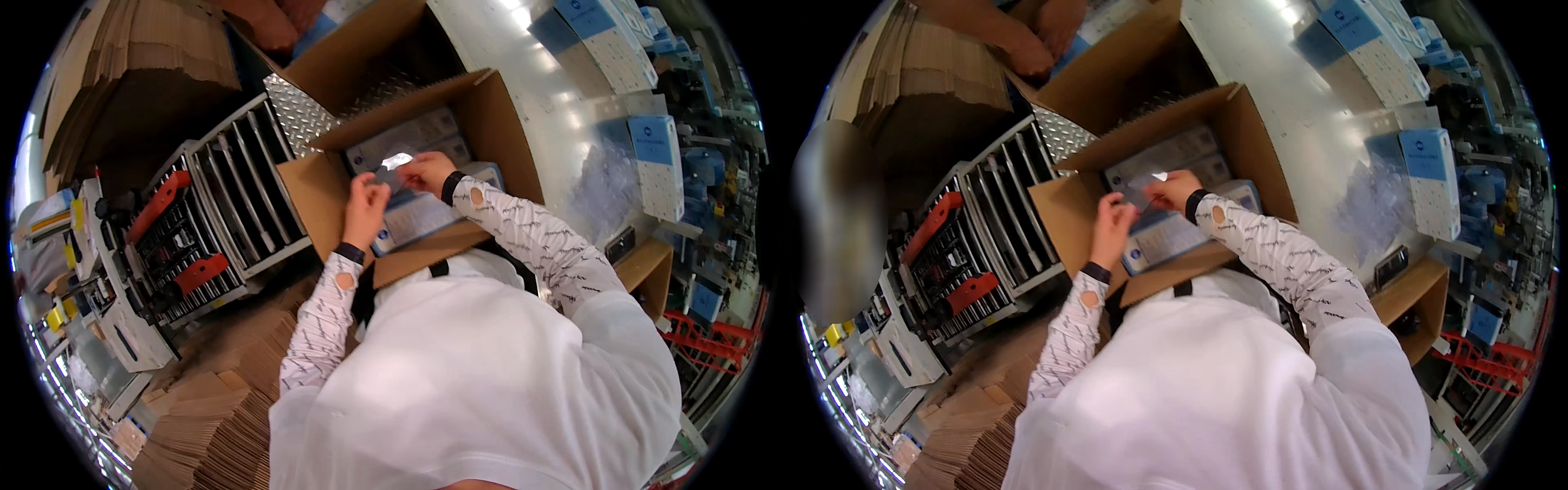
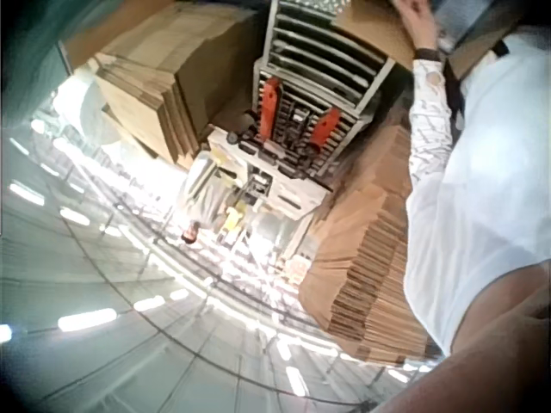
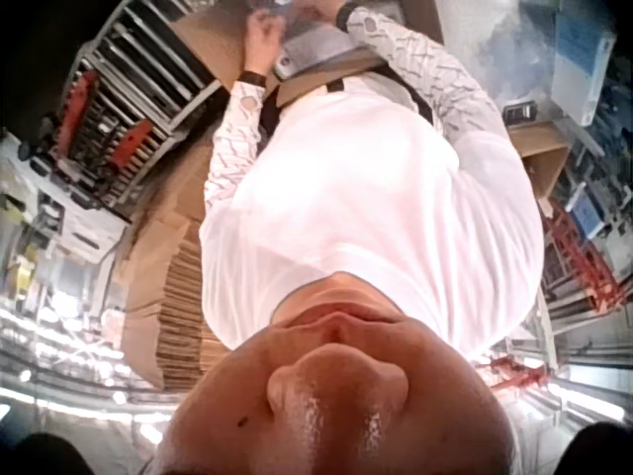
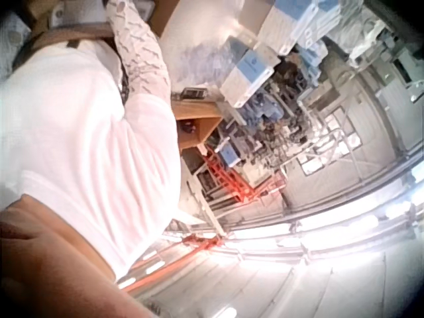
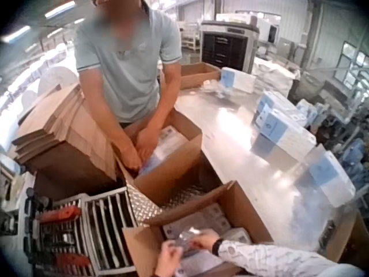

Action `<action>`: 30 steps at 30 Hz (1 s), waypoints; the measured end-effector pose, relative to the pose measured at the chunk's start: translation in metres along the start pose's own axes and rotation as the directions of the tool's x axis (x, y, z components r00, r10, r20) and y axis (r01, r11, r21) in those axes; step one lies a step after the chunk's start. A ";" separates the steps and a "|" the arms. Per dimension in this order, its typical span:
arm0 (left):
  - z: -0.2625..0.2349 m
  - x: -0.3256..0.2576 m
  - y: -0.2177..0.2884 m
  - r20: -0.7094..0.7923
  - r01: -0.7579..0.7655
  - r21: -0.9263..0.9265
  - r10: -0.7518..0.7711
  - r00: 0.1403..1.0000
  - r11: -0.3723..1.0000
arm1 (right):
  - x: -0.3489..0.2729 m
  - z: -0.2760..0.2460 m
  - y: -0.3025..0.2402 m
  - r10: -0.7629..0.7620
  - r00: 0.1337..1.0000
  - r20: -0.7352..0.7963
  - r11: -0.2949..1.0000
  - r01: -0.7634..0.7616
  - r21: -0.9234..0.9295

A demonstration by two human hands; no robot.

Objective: The person picks up cardboard boxes from a stack, opens them into a carton shape, places them on a conveyor or table, fills them with blue rectangular boxes, and puts the filled cartons onto a conveyor.

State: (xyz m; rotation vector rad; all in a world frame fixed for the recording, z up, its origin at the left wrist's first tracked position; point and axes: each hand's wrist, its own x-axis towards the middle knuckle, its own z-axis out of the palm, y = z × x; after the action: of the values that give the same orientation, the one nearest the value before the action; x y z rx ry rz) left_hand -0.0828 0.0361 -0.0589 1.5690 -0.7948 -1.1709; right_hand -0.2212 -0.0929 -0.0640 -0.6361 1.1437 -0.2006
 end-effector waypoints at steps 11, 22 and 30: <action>-0.005 -0.026 0.001 0.489 -0.344 0.737 -0.108 0.865 0.582 | 0.258 -0.036 0.082 -0.153 0.959 -0.239 0.199 -0.206 -0.958; -0.021 -0.018 -0.004 0.584 -0.347 0.638 -0.138 0.800 0.688 | 0.244 -0.042 0.065 -0.132 0.965 -0.225 0.655 -0.085 -0.750; -0.037 0.002 -0.016 0.626 -0.242 0.643 -0.317 0.713 0.727 | 0.187 -0.044 0.031 -0.551 0.774 0.312 0.305 0.535 -0.788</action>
State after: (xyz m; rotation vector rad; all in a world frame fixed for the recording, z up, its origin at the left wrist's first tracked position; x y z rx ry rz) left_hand -0.0481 0.0509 -0.0731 1.6954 -1.9191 -1.6624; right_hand -0.1875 -0.1705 -0.2392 -1.9660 0.9396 -0.2114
